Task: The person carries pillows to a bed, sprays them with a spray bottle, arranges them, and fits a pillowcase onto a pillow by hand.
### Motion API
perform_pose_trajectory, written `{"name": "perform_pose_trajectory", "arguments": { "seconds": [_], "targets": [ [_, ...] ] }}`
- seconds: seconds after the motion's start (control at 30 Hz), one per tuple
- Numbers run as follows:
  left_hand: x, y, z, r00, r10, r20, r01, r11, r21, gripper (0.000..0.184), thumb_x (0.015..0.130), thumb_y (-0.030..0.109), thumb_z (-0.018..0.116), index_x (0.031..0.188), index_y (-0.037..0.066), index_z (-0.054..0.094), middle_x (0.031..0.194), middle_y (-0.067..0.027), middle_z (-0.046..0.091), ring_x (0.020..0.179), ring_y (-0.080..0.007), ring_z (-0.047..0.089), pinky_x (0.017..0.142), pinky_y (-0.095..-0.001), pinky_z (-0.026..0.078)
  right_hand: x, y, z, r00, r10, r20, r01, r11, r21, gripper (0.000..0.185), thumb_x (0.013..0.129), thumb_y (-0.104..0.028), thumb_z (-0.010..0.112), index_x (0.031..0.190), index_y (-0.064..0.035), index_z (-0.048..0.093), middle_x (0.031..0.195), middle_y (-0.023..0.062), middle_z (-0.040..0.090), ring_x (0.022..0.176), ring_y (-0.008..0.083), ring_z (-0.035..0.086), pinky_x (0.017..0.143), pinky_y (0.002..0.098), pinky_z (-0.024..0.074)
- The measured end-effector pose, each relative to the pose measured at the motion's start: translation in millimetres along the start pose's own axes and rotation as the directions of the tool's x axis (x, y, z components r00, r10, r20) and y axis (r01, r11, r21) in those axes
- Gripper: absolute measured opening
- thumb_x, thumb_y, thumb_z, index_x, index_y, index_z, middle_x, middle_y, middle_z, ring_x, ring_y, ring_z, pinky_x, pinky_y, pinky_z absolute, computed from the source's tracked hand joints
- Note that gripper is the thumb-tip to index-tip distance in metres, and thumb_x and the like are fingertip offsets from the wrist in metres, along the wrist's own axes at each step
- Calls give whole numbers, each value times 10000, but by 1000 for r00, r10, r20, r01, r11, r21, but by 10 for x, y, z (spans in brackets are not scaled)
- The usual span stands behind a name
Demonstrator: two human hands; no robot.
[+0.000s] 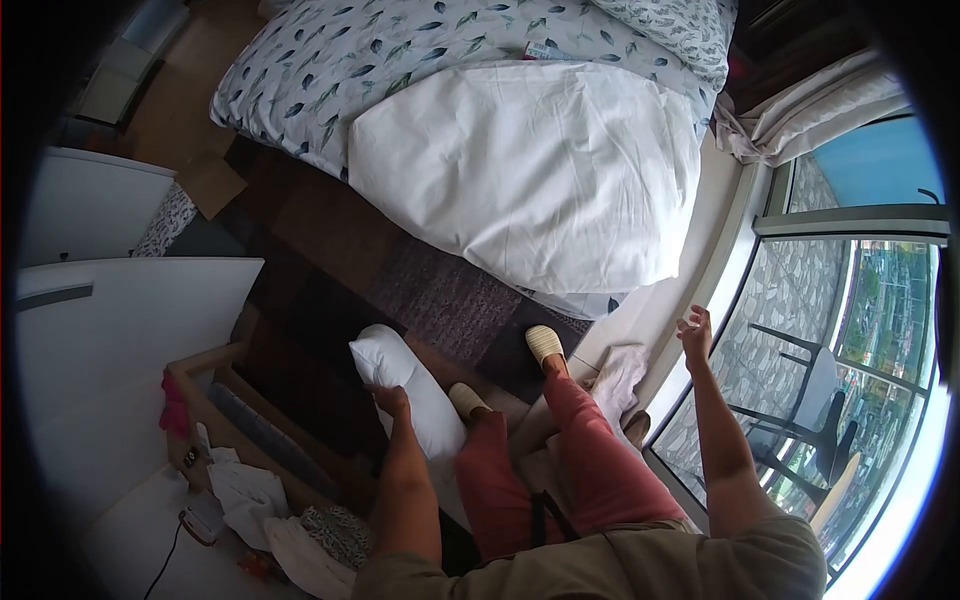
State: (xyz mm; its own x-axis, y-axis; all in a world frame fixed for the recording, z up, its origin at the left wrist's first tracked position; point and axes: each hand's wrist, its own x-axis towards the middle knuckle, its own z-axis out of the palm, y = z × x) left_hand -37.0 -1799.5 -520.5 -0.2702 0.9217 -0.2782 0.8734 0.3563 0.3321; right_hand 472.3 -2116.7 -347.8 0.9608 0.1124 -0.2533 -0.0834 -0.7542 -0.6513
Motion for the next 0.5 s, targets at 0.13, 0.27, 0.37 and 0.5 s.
{"name": "perform_pose_trajectory", "arguments": {
  "seconds": [0.13, 0.27, 0.37, 0.5],
  "targets": [
    [-95, 303, -945, 977, -29, 213, 69, 981, -184, 269, 463, 10, 512, 704, -75, 595, 674, -192, 600, 605, -332, 582, 586, -391, 478, -873, -34, 294, 896, -198, 398, 214, 977, 3, 337, 759, -65, 642, 1084, -40, 557, 1013, 124, 556, 716, 169, 596, 590, 275, 508],
    [-895, 669, -2468, 926, 29, 376, 163, 869, -467, 361, 510, 11, 484, 848, -67, 587, 700, -117, 575, 516, -236, 484, 480, -358, 404, -1743, -575, 481, 662, -294, 689, 245, 954, 172, 435, 699, -75, 721, 1095, -42, 544, 942, 82, 603, 749, 155, 601, 670, 283, 500],
    [-1561, 1121, -3510, 918, 31, 395, 284, 643, -711, 440, 729, 133, 565, 1136, -19, 493, 853, -106, 595, 611, -244, 569, 481, -341, 461, -2040, -991, 593, 519, -291, 804, 124, 956, 266, 943, 589, -139, 828, 1334, -117, 251, 1136, 133, 457, 901, 189, 541, 776, 321, 484],
    [-2289, 2122, -4477, 960, 165, 228, 240, -58, -969, 341, 771, 63, 519, 1096, -39, 502, 928, -136, 612, 726, -228, 629, 572, -278, 554, -1926, -2182, 10, 515, -385, 766, -144, 842, 519, 1040, 613, -128, 819, 1389, -76, 129, 1249, 148, 414, 1052, 217, 491, 846, 331, 464]
  ]
}}
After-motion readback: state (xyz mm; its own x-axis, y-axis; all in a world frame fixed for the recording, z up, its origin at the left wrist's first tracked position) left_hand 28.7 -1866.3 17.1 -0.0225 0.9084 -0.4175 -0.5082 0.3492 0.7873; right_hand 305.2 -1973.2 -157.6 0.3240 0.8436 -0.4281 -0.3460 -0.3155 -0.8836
